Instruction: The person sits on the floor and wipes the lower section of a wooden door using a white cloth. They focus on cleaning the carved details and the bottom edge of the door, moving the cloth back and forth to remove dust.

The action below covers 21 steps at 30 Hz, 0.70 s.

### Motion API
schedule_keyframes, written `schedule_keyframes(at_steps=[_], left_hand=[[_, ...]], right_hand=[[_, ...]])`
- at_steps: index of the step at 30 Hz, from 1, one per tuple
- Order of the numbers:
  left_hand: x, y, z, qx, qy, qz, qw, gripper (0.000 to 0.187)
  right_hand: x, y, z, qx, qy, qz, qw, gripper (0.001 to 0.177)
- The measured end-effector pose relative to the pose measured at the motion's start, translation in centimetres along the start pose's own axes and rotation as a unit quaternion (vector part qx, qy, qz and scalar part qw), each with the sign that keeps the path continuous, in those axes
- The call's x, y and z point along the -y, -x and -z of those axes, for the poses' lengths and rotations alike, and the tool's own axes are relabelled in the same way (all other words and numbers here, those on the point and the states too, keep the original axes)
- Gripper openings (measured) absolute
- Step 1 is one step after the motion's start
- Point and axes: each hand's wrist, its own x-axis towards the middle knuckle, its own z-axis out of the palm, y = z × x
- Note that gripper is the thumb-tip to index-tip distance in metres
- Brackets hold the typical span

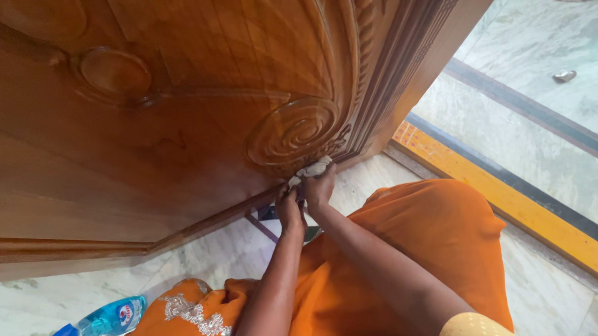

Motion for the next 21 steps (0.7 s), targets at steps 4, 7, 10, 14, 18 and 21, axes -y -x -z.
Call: schedule_keyframes(at_steps=[4, 7, 10, 14, 18, 21], left_hand=[[-1.4, 0.3, 0.9, -0.023, 0.052, -0.051, 0.997, 0.043], [-3.1, 1.1, 1.3, -0.069, 0.027, -0.059, 0.996, 0.040], [-4.4, 2.1, 1.5, -0.083, 0.017, -0.047, 0.995, 0.042], [-6.1, 2.6, 1.6, -0.101, 0.046, -0.055, 0.992, 0.044], [-7.5, 3.9, 2.0, -0.110, 0.074, -0.042, 0.990, 0.039], [-8.6, 5.0, 2.0, -0.117, 0.144, -0.061, 0.981, 0.033]], right_hand=[[0.8, 2.4, -1.1, 0.020, -0.080, 0.028, 0.996, 0.070], [0.7, 3.8, -1.8, 0.056, -0.070, -0.001, 0.996, 0.069], [0.0, 3.9, -2.5, 0.013, -0.015, 0.101, 0.995, 0.071], [-0.1, 4.3, -3.3, 0.052, -0.121, 0.042, 0.990, 0.074], [-0.3, 4.4, -4.2, 0.075, -0.138, -0.010, 0.988, 0.060], [0.2, 5.3, -4.9, 0.087, -0.148, -0.016, 0.985, 0.055]])
